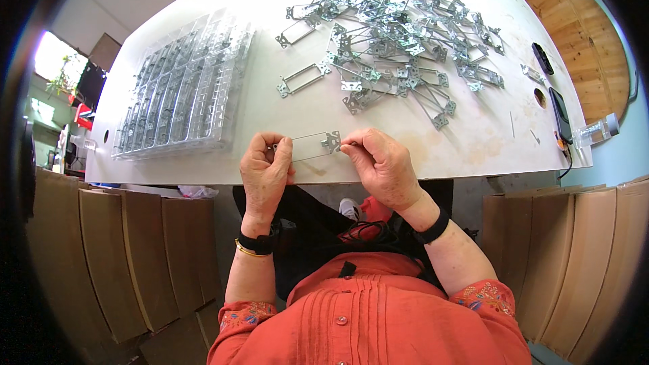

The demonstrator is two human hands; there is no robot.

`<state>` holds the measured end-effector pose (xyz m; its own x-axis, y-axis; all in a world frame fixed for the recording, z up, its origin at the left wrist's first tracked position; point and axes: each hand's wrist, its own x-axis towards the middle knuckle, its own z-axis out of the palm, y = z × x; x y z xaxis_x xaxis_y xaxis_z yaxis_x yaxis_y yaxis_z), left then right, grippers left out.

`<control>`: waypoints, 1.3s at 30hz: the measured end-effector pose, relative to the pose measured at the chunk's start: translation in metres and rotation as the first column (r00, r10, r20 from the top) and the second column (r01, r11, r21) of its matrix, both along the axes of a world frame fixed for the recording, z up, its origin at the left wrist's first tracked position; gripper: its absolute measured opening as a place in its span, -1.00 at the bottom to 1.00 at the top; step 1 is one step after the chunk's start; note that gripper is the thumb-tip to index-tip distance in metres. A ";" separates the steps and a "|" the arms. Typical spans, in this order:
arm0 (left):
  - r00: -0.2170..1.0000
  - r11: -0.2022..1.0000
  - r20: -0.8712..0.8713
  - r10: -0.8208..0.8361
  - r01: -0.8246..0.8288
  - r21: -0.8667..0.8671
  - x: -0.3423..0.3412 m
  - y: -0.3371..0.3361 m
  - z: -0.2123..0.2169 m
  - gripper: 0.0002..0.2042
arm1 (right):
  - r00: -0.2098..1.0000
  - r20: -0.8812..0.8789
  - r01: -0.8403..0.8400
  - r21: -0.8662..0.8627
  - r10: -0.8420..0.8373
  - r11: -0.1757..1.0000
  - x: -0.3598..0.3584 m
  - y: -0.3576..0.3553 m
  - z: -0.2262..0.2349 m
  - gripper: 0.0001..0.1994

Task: The person assembles small metal brackets by hand at a white table. They pick up a metal frame and a small metal piece, fit them together, and place the assembled unit into a clear plastic organizer tray. The person repeats this process for multiple units throughout the clip.

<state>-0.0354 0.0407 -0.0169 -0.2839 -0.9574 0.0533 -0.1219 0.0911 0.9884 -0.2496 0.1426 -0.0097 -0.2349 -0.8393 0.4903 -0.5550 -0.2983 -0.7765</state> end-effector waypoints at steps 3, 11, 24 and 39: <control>1.000 1.000 -0.003 -0.002 0.002 -0.005 0.001 -0.001 -0.002 -0.86 | 1.000 -0.010 -0.003 0.003 0.003 1.000 -0.001 0.000 -0.001 -0.86; 1.000 1.000 0.006 0.000 0.000 -0.017 0.000 -0.001 -0.002 -0.86 | 1.000 0.001 -0.024 0.005 0.024 1.000 -0.002 -0.001 -0.001 -0.84; 1.000 1.000 0.001 -0.011 0.011 -0.015 0.000 -0.001 -0.003 -0.86 | 1.000 -0.008 -0.030 -0.005 0.030 1.000 -0.002 -0.001 -0.002 -0.84; 1.000 1.000 -0.009 -0.016 0.016 -0.013 0.001 -0.001 -0.002 -0.86 | 0.999 -0.030 -0.014 -0.002 0.014 1.000 -0.003 -0.001 -0.005 -0.86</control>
